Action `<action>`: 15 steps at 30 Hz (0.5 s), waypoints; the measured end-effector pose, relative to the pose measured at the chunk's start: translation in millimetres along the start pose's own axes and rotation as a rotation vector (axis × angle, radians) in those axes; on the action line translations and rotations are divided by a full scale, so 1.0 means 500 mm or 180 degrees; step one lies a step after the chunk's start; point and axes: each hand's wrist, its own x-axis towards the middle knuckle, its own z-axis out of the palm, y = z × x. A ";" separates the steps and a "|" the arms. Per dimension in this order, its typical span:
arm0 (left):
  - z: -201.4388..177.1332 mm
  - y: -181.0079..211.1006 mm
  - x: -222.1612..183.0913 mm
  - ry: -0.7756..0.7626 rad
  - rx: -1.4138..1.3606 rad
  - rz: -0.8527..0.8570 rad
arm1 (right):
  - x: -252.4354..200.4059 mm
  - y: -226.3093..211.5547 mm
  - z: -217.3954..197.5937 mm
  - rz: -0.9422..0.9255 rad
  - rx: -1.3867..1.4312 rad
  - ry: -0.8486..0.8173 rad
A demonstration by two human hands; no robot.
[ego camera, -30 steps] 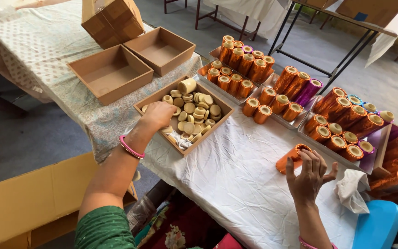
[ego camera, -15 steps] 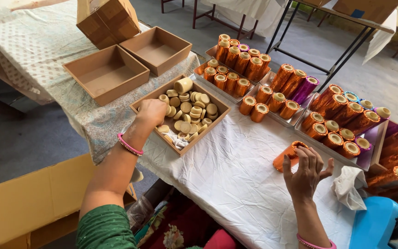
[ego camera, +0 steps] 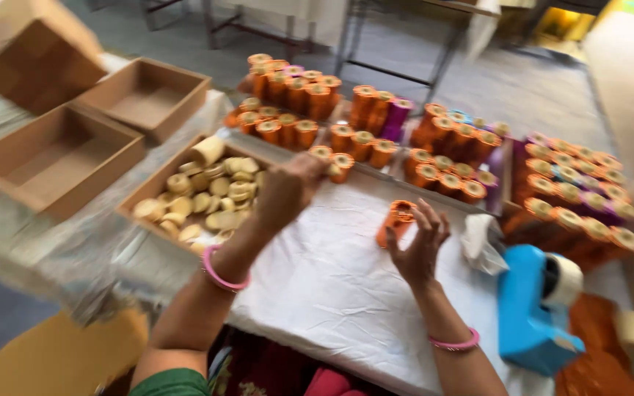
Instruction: Wiping cylindrical components clean and wrapping them in decorative foil.
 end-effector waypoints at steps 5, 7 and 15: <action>0.204 0.086 0.015 -0.0360 -0.0869 0.0301 | 0.008 0.001 -0.023 -0.0151 0.0105 0.0430; 0.264 0.092 0.004 -0.0404 -0.1087 0.0518 | 0.012 0.008 -0.026 -0.0157 0.0096 0.0498; 0.308 0.066 -0.039 -0.0267 -0.1113 0.1127 | 0.014 0.009 -0.023 -0.0025 0.0158 0.0357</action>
